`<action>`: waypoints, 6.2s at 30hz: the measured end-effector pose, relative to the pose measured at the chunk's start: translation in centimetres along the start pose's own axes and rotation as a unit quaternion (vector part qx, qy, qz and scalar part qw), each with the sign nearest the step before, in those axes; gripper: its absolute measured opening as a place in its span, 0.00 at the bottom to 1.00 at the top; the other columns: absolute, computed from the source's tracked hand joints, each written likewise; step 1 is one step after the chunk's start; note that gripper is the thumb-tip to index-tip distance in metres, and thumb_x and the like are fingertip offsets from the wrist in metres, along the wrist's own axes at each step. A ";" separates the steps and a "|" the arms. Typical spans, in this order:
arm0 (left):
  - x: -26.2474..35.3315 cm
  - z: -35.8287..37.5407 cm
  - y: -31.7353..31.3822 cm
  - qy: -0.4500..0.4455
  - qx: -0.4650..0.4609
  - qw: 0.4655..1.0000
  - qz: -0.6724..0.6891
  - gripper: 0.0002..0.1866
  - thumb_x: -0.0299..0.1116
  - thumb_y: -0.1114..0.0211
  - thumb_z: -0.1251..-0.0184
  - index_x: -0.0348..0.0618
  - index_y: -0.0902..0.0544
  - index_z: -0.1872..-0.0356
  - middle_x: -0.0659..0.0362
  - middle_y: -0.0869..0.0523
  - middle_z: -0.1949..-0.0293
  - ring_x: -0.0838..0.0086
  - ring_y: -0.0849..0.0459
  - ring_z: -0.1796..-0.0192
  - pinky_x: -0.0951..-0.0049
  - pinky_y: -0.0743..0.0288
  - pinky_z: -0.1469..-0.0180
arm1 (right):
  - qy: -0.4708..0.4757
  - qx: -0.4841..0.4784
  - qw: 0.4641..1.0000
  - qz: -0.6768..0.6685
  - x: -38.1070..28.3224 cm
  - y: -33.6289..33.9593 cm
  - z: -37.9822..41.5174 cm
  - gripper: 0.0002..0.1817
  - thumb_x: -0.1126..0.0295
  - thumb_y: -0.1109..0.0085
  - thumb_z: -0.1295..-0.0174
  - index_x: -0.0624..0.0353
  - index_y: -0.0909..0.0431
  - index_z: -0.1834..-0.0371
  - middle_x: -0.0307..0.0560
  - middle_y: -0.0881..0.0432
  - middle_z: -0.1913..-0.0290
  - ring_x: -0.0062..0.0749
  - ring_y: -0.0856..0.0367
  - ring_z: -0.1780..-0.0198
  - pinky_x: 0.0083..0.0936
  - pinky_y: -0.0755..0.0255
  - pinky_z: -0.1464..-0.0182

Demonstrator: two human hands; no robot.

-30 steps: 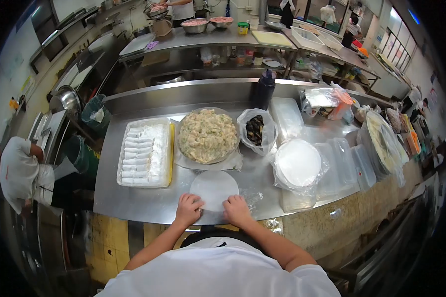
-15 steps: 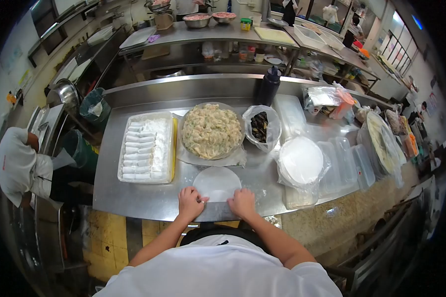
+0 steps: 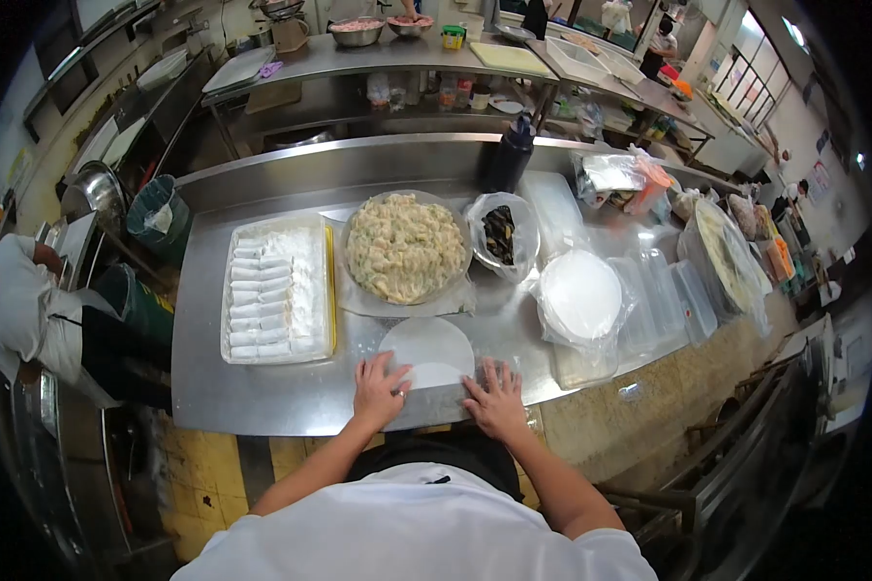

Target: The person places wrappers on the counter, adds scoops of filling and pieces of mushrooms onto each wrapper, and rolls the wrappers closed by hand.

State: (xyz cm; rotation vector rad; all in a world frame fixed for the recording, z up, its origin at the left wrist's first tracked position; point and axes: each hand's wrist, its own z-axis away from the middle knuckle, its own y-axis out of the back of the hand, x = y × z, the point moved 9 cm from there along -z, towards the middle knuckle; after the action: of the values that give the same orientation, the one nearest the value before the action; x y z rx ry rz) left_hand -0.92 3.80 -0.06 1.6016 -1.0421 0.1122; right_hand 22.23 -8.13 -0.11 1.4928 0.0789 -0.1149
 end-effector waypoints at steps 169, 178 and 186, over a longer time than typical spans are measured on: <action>-0.1 1.6 0.7 0.079 0.034 0.996 0.007 0.20 0.40 0.16 0.46 0.53 0.06 0.51 0.53 0.16 0.35 0.50 0.22 0.25 0.37 0.37 0.17 | 0.187 -0.047 0.980 -0.042 -3.3 0.3 -11.5 0.09 0.64 0.33 0.41 0.59 0.12 0.67 0.56 0.10 0.59 0.54 0.11 0.50 0.49 0.15 0.45; 0.2 1.5 1.1 0.072 0.043 0.996 0.011 0.19 0.40 0.17 0.46 0.52 0.06 0.51 0.53 0.16 0.36 0.49 0.21 0.26 0.37 0.37 0.17 | 0.132 -0.083 0.980 -0.124 -2.2 0.7 -12.4 0.10 0.63 0.33 0.39 0.56 0.07 0.66 0.54 0.09 0.62 0.55 0.10 0.54 0.49 0.15 0.47; 0.0 1.6 0.8 0.074 0.036 0.997 0.012 0.19 0.41 0.17 0.45 0.52 0.07 0.51 0.52 0.17 0.35 0.50 0.23 0.25 0.37 0.38 0.17 | 0.135 -0.053 0.979 -0.146 -2.7 0.6 -10.8 0.08 0.67 0.33 0.36 0.58 0.07 0.65 0.54 0.09 0.61 0.55 0.09 0.53 0.50 0.15 0.47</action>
State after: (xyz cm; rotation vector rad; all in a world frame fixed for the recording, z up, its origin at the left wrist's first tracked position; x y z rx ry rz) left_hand -2.15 2.58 0.00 1.6198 -0.9515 0.2834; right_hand 19.77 2.79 -0.06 1.3760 0.5169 -0.1421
